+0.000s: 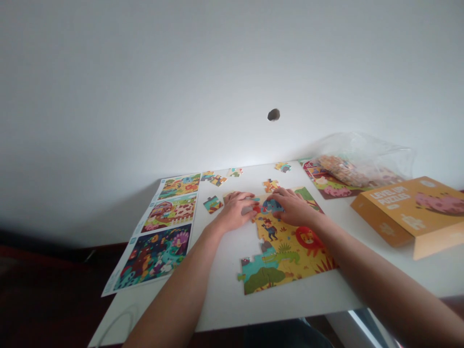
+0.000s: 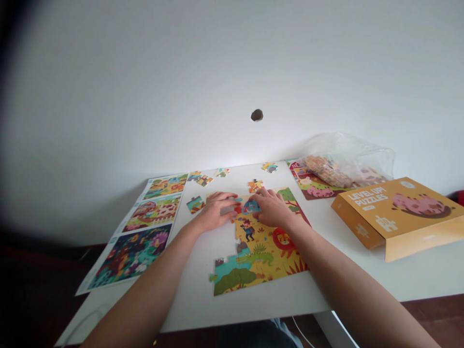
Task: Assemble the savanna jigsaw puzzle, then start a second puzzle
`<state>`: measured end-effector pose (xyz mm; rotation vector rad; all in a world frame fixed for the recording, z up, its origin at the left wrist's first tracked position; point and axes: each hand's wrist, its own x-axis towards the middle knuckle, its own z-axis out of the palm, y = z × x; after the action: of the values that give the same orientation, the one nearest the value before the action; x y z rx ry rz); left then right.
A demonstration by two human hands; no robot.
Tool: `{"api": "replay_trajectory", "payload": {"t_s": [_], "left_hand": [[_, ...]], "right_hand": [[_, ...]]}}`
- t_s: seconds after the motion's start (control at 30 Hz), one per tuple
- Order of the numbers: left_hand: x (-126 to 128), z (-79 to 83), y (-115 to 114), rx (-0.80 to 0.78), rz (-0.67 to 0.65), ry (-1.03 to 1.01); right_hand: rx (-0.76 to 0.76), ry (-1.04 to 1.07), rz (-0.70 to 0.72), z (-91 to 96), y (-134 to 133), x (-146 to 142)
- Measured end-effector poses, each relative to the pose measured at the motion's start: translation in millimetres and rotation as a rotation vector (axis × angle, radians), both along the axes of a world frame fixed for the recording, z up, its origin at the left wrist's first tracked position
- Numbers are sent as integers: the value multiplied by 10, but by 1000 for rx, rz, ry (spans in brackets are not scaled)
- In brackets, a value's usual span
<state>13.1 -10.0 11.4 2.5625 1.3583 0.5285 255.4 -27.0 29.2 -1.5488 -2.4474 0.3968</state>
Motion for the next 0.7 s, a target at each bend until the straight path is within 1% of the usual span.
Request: {"api": "replay_trajectory", "payload": {"t_s": [0.07, 0.1, 0.2, 0.23, 0.27, 0.3, 0.33, 0.43, 0.5, 0.7], "left_hand": [[-20, -17, 25, 47, 107, -1], [-39, -23, 43, 73, 199, 3], [-127, -46, 105, 107, 577, 35], [-161, -57, 127, 87, 689, 50], [-193, -71, 149, 51, 760, 61], [-222, -86, 169, 21, 796, 69], [-246, -102, 187, 5, 793, 73], [-292, -144, 230, 17, 703, 62], [-310, -153, 250, 32, 674, 51], [-327, -126, 285, 55, 780, 80]], "right_hand": [[6, 4, -10, -12, -4, -14], [12, 5, -12, -16, -6, -20], [43, -3, -28, -27, -13, -39], [53, -8, -35, -30, -16, -46], [64, -13, -42, -33, -17, -53], [73, -18, -49, -36, -18, -61], [80, -21, -55, -39, -18, -67], [88, -28, -60, -43, -19, -80], [92, -31, -59, -42, -19, -83], [105, -41, -59, -54, -11, -87]]}}
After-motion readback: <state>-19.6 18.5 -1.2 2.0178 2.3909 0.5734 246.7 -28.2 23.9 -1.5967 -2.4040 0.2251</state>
